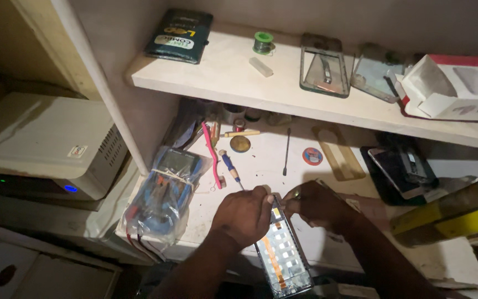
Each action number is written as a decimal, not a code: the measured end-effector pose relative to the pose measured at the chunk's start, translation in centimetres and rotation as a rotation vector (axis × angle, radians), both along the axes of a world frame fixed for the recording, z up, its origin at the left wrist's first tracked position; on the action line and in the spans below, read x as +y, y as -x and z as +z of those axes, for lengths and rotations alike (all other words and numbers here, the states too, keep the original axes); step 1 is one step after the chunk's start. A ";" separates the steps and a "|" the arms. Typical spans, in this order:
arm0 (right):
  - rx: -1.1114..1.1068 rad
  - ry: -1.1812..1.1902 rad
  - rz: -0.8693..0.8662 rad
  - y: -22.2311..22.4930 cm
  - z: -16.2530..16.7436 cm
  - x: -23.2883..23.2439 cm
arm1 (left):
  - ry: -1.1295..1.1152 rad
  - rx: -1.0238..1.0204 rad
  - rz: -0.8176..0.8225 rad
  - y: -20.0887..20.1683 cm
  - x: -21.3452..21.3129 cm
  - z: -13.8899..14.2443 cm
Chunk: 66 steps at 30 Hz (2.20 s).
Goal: The person uses a small screwdriver to adjust components on a disassembled mobile phone placed on a workbench. They repeatedly probe and reposition small internal parts while holding the phone steady with the other hand.
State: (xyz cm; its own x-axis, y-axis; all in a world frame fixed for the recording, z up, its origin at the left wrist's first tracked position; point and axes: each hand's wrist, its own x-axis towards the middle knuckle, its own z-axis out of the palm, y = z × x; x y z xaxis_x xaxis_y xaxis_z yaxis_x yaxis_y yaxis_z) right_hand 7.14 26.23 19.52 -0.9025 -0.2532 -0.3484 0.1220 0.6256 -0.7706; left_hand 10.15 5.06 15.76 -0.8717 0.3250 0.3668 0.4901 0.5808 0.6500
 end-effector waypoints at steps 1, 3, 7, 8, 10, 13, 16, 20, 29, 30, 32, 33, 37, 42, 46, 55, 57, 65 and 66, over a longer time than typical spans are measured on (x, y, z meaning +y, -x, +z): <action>0.006 -0.069 0.038 0.1 0.2 0.0 | -0.002 -0.005 0.000 0.0 0.0 0.0; -0.004 -0.174 0.066 0.7 0.7 -0.2 | -0.012 -0.006 -0.006 0.2 0.0 0.0; -0.029 -0.258 0.110 1.6 1.3 -0.7 | -0.031 -0.008 -0.021 0.1 -0.1 0.2; -0.022 -0.262 0.141 1.7 1.3 -0.8 | -0.031 -0.010 -0.023 0.1 -0.1 0.2; -0.010 -0.196 0.178 1.9 1.3 -0.8 | -0.033 0.004 -0.021 0.1 -0.1 0.2; -0.030 -0.194 0.179 2.0 1.2 -0.8 | -0.018 -0.008 -0.015 0.0 -0.1 0.3; -0.007 -0.180 0.206 2.1 1.2 -0.9 | 0.018 -0.035 -0.009 0.1 -0.1 0.4; -0.095 -0.188 0.144 2.2 1.3 -1.1 | 0.024 -0.126 -0.038 0.1 -0.3 0.5; -0.044 -0.225 0.131 2.4 0.5 -1.5 | 0.049 -0.018 -0.003 0.0 -0.3 0.0; -0.030 -0.169 0.131 2.3 0.2 -1.3 | 0.032 -0.001 0.004 -0.1 -0.2 0.0; 0.009 -0.051 0.134 2.3 -0.7 -0.8 | 0.006 0.042 0.022 0.0 0.0 0.1; 0.035 -0.129 0.107 2.7 -1.0 -0.3 | 0.027 0.033 0.022 0.1 0.0 0.1; -0.020 0.071 -0.189 3.6 -2.0 2.4 | 0.086 -0.033 0.022 0.1 0.1 0.2; 0.393 -0.441 0.073 2.4 -2.8 1.5 | 0.124 -0.061 0.029 0.3 0.5 0.1; 0.416 -0.348 -0.110 1.0 -2.6 -0.9 | 0.145 -0.065 0.040 0.4 0.7 0.1; 0.646 -0.570 -0.067 3.8 -1.4 5.8 | 0.092 -0.050 0.018 0.4 0.3 -0.1; 0.449 -0.760 -0.065 3.6 -1.1 8.1 | 0.085 -0.033 0.018 0.5 0.3 -0.2; 0.432 -0.710 -0.236 0.5 -1.0 7.6 | 0.069 -0.009 0.035 0.3 0.4 -0.1; 0.446 -0.688 -0.286 0.0 -0.7 7.1 | 0.091 -0.028 0.034 0.3 0.5 -0.1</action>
State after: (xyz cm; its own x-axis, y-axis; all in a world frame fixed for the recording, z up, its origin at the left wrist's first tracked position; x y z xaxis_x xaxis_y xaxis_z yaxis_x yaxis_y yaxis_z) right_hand 7.10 33.36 18.87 -0.9881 0.1412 0.0606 0.1223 0.9615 -0.2461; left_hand 9.82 5.54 15.63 -0.8923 0.3259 0.3125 0.4515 0.6538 0.6072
